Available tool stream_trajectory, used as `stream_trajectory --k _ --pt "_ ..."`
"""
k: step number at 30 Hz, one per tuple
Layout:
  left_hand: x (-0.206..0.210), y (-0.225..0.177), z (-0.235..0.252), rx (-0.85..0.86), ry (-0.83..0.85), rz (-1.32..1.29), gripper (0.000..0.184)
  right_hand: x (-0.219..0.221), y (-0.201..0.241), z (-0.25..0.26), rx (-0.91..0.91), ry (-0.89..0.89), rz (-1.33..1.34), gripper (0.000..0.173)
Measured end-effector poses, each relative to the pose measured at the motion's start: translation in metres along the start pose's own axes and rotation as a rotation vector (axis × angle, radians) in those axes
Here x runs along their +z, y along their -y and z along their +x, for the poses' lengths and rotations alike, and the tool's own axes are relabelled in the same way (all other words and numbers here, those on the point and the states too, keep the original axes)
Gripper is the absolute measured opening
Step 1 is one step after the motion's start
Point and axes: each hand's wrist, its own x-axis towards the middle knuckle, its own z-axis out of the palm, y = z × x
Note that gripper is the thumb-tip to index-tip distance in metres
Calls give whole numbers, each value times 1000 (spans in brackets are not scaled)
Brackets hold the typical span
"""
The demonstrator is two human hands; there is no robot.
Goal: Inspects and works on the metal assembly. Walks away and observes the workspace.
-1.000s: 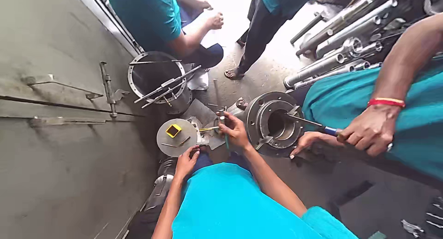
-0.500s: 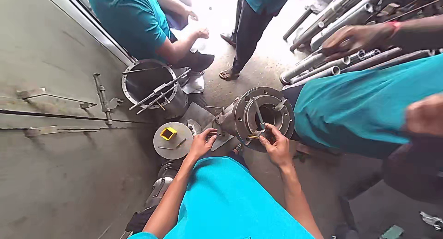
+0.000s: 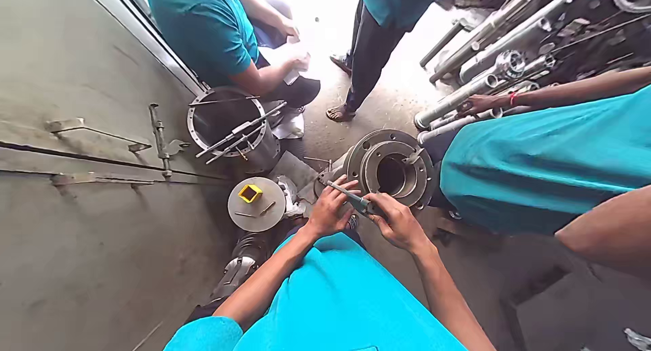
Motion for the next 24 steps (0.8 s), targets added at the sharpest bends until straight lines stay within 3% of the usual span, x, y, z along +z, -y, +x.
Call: stream_trajectory --k 3,8,14,18,21,23,24 --pt "15 -5 11 94 44 14 42 3 -10 -2 -55 9 50 36" --pt "29 -5 16 99 23 59 50 -12 -14 11 214 2 110 46" --pt "57 -1 8 111 -79 88 25 10 8 6 202 -107 -3 45" --pt "64 -3 12 97 -177 65 17 17 18 15 431 -213 297 52" --pt "63 -4 13 110 -185 73 21 23 33 22 601 -380 591 73" --pt "63 -4 15 131 -178 63 21 28 39 19 595 -466 620 75" --pt "62 -3 15 137 -170 69 21 30 38 16 549 -457 560 68"
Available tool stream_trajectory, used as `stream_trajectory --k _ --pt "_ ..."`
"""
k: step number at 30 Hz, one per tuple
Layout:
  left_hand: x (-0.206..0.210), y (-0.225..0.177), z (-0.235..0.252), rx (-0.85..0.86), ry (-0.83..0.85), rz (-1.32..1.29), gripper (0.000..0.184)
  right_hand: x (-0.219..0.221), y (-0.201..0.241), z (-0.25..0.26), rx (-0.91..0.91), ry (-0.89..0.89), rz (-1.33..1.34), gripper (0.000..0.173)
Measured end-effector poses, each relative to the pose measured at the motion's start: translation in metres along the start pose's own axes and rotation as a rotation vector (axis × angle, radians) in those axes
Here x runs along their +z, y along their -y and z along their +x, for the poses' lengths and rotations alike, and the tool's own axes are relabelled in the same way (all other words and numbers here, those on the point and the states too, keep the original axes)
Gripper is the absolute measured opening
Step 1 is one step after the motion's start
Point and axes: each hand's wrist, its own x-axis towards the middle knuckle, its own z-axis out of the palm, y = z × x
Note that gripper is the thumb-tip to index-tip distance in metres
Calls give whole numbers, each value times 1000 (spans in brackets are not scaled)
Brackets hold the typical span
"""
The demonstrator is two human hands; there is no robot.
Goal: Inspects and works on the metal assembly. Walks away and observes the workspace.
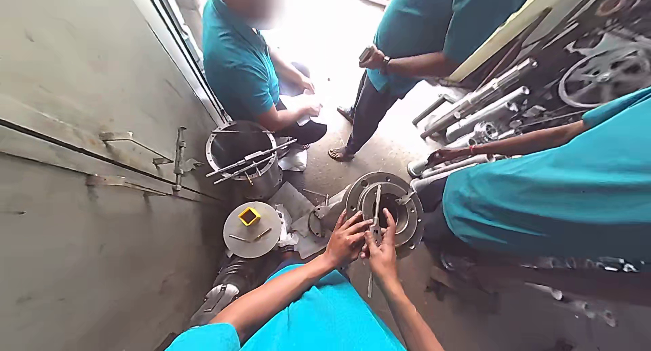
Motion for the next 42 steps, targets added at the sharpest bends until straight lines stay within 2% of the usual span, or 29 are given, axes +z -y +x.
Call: stream_trajectory --k 2,4,6,8,10,12,16,17,19,21,23,24,25,27,28,30,31,32,34,35,37,40,41,42 --pt "-2 1 -3 8 11 23 19 -12 -5 1 -176 60 -303 43" --pt "-3 2 -2 13 20 25 19 -32 -2 11 -467 85 -620 33" --pt "-5 2 -1 9 42 20 20 -58 10 22 -726 228 -818 43" --pt "-5 3 -2 13 51 22 22 -74 19 31 -889 405 -975 52" --pt "-5 4 -3 27 47 19 23 -76 18 37 -1006 516 -1038 51" --pt "-5 6 -3 30 54 40 25 -72 18 44 -1068 569 -1030 42" --pt "-5 6 -2 21 23 -15 25 -63 19 50 -1078 517 -1042 22" --pt "-5 7 -2 10 25 -52 24 -61 16 50 -1058 474 -1068 28" --pt "-7 5 -1 -14 48 -58 21 -54 11 44 -946 383 -1142 50" --pt "-9 4 -2 -2 56 -24 19 -42 11 31 -658 312 -1169 66" --pt "-10 3 -1 -4 75 -31 18 -32 28 22 -238 290 -1191 79" --pt "-9 3 0 -5 74 -33 17 -30 36 21 -138 261 -1198 80" --pt "-9 4 -1 -3 67 -31 17 -31 40 20 -153 205 -1212 76" --pt "-7 5 -1 9 52 -18 16 -45 40 22 -433 116 -1200 61" --pt "-6 5 -1 12 45 -15 16 -55 42 25 -548 189 -1191 61" --pt "-4 6 -2 22 28 -7 17 -68 44 30 -685 432 -1160 73" --pt "-4 6 -2 27 23 3 19 -69 40 30 -746 516 -1151 72" --pt "-4 6 -2 34 16 16 21 -67 34 31 -801 554 -1156 67" --pt "-4 7 -1 37 11 24 26 -61 24 35 -884 518 -1196 52" --pt "-4 7 -1 30 10 8 27 -59 25 36 -858 497 -1237 47" --pt "-5 8 -3 -12 45 -59 24 -51 34 31 -665 469 -1375 41" --pt "-4 8 -4 -14 39 -52 21 -30 57 22 -127 438 -1538 81" --pt "-5 8 -4 -4 43 -44 21 -27 68 22 18 437 -1524 85" --pt "-6 7 -3 0 47 -41 20 -29 74 21 45 397 -1495 82"
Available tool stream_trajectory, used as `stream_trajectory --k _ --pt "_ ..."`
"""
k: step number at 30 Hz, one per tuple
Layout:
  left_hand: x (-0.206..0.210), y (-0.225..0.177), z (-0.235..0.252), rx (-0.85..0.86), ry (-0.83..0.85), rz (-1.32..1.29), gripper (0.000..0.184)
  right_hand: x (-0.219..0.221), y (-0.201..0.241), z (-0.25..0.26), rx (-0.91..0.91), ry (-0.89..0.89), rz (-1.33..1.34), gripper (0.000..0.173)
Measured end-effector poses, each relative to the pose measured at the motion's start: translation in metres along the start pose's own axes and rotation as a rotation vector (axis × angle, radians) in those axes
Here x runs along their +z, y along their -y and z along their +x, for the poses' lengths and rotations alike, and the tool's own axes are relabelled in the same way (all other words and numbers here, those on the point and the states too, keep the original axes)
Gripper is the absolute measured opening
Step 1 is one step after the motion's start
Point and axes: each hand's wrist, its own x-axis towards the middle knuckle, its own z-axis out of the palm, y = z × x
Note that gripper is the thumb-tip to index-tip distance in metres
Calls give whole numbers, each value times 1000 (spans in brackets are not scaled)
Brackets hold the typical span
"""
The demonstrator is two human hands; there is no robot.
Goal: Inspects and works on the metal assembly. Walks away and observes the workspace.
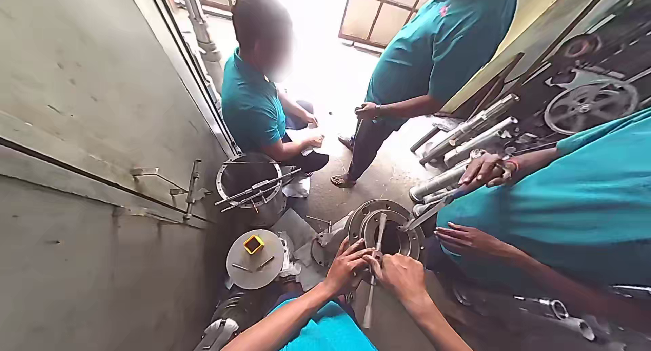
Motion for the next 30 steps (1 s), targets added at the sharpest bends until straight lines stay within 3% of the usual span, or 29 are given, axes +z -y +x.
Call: stream_trajectory --k 1,3,4,5,7,10,13,15,17,19,22,24,26,28,30 --pt "-1 -1 0 -2 0 -11 19 1 -3 -3 -23 -133 42 75" --pt "-1 -2 0 -3 -23 -52 18 20 -15 4 -253 -638 122 52" --pt "0 -2 0 -5 -32 -70 19 25 -20 14 -389 -788 150 39" --pt "1 -2 0 -10 -32 -79 21 27 -24 24 -489 -814 156 32" --pt "3 -3 -2 -16 -26 -72 27 28 -36 35 -515 -613 108 34" --pt "-4 -11 -9 -76 -85 -94 31 32 -61 30 -341 -229 99 48" --pt "-13 -32 -31 -281 -214 -76 31 45 -77 -2 -297 78 199 55" --pt "-19 -46 -47 -459 -275 -78 32 60 -65 -22 -408 157 328 52" --pt "-25 -61 -55 -637 -335 -241 32 79 -46 -30 -656 91 608 39" --pt "-33 -80 -63 -792 -429 -570 44 89 -32 -26 -919 17 857 35" --pt "-43 -110 -63 -783 -462 -689 57 70 -49 -16 -963 -264 967 32" --pt "-34 -122 -60 -748 -428 -457 43 69 -81 -6 -918 -399 1069 29" --pt "-24 -122 -49 -780 -434 8 32 80 -116 -4 -844 -462 1166 28" --pt "-35 -105 -32 -771 -528 298 35 102 -148 -10 -768 -508 1234 27" --pt "-61 -69 7 -762 -556 421 38 130 -172 -20 -667 -537 1334 27"
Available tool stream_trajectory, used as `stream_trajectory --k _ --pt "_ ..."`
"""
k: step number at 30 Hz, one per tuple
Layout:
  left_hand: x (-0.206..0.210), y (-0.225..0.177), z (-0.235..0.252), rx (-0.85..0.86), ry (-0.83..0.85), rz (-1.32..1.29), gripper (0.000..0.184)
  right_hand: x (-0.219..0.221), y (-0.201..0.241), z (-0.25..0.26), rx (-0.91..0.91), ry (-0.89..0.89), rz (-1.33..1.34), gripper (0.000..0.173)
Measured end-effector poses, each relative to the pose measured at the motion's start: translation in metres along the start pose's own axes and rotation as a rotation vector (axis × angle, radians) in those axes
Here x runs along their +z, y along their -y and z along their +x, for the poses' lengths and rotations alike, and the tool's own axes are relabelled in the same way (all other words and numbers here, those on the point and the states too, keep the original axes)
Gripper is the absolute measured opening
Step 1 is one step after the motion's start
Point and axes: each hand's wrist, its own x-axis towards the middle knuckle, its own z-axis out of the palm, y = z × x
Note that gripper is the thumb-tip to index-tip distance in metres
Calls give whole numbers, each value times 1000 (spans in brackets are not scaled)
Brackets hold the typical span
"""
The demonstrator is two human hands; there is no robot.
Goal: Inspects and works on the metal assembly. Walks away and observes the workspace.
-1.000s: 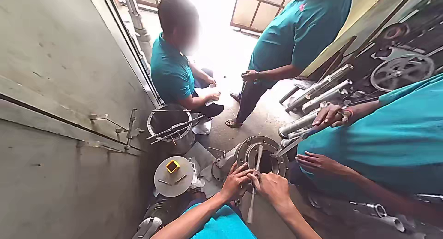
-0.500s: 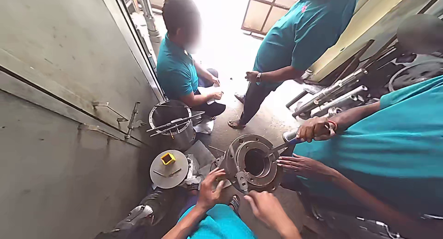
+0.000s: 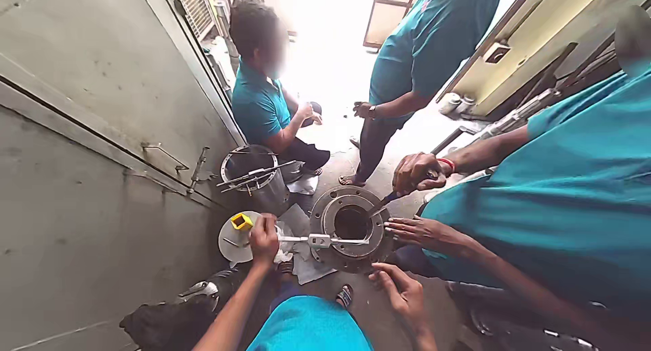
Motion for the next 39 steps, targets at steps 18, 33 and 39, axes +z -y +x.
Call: stream_trajectory --k 18,33,39 --pt "97 -112 -64 635 612 646 82 5 -39 -52 200 -272 157 30" --pt "-11 -15 -75 448 -202 405 45 -29 -66 -66 312 -293 14 30" --pt "0 -24 -92 25 -137 138 48 -24 -73 -67 385 -261 10 29"
